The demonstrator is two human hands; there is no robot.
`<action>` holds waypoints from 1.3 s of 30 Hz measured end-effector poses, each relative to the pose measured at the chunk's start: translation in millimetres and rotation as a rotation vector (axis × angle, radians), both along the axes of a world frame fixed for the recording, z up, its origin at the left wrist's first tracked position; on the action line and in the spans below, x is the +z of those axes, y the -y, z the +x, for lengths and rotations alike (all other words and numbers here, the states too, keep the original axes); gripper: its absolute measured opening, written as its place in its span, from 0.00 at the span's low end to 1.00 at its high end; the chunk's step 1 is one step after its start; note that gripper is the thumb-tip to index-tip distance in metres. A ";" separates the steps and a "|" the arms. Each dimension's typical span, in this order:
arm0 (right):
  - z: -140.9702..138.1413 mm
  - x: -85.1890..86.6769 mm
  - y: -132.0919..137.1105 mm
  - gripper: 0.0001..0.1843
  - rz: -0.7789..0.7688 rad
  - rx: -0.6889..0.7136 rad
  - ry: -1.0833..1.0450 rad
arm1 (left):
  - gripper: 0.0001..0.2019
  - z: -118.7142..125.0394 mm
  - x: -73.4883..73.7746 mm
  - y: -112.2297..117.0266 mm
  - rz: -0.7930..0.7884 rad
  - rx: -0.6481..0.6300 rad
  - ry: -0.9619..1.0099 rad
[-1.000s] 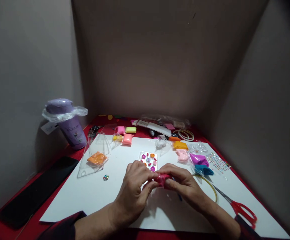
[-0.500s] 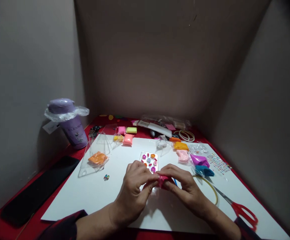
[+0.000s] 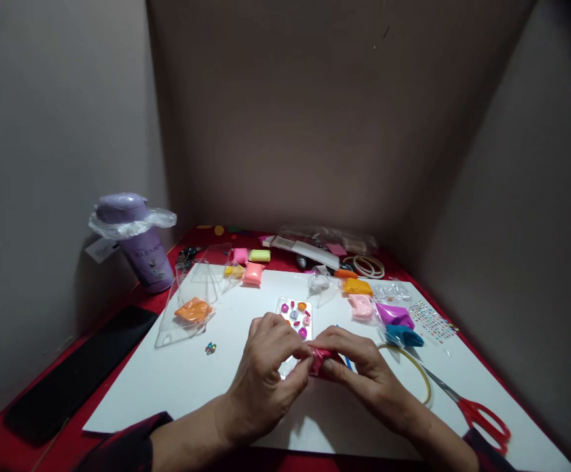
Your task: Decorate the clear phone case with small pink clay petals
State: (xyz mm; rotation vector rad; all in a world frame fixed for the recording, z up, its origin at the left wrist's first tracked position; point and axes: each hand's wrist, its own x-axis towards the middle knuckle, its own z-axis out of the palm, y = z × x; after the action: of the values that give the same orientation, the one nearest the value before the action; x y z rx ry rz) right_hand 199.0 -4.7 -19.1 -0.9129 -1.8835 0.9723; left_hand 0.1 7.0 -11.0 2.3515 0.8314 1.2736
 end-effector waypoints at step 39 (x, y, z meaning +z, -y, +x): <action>2.0 2.7 -4.3 0.10 -0.073 -0.017 -0.064 | 0.14 -6.7 -3.3 -8.2 0.020 -0.096 0.146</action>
State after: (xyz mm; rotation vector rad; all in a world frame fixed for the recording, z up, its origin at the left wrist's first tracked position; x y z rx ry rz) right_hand 200.9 -0.5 -16.4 -0.9277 -1.7939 1.0534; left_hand -6.5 15.2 -14.3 2.2521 0.6558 1.3996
